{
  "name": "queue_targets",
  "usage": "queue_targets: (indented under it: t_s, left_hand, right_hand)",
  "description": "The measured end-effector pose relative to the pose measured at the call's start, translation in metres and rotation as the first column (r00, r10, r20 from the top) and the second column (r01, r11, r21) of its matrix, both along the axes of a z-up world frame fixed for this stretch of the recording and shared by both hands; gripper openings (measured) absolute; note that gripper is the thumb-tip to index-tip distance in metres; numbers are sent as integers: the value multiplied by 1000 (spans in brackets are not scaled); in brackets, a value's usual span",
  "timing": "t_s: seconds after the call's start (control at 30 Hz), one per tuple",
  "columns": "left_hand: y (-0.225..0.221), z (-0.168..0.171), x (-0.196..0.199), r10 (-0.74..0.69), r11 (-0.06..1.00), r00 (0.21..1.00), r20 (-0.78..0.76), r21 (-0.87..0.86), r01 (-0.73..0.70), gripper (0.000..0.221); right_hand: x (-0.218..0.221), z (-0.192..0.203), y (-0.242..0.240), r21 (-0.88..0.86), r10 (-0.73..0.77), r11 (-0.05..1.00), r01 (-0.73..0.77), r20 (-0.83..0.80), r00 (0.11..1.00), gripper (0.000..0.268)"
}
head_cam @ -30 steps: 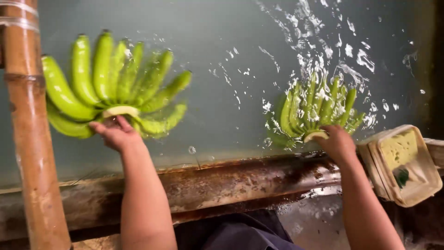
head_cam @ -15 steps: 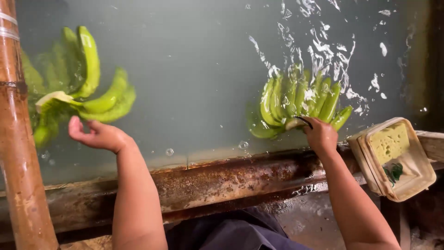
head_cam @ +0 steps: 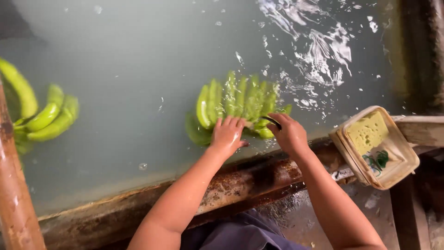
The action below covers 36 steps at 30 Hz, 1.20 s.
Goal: Wash and trim green bananas in a water tank.
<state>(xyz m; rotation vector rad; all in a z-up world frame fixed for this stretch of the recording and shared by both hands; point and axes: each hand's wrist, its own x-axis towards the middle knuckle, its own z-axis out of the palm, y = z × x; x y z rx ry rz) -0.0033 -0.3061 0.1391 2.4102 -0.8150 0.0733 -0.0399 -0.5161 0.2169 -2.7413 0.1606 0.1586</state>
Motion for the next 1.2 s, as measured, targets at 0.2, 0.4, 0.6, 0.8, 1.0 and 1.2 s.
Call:
queue_targets:
  t_s: [0.2, 0.4, 0.6, 0.8, 1.0, 1.2]
  left_hand:
    - [-17, -79, 6, 122, 956, 936, -330, 292, -21, 54]
    - [-11, -36, 53, 403, 913, 715, -572, 198, -356, 50]
    - [122, -231, 89, 273, 859, 562, -781, -65, -507, 87]
    - [126, -184, 95, 132, 525, 111, -985, -25, -851, 100]
    - [137, -216, 54, -109, 71, 72, -991, -80, -994, 80]
    - [147, -206, 33, -171, -3, 107, -979, -108, -994, 77]
  right_hand:
    - [-70, -22, -58, -356, -89, 930, 84, 3, 996, 29]
    - [-63, -8, -50, -269, -119, 954, 134, 71, 990, 18]
    - [-61, -10, -54, -296, -128, 947, 128, 17, 992, 15]
    - [-58, -13, -54, -318, -137, 939, 131, 5, 991, 15]
    - [-56, -15, -54, -345, -154, 930, 126, -55, 986, 14]
    - [-59, -22, -54, -345, -134, 930, 125, -1, 991, 14]
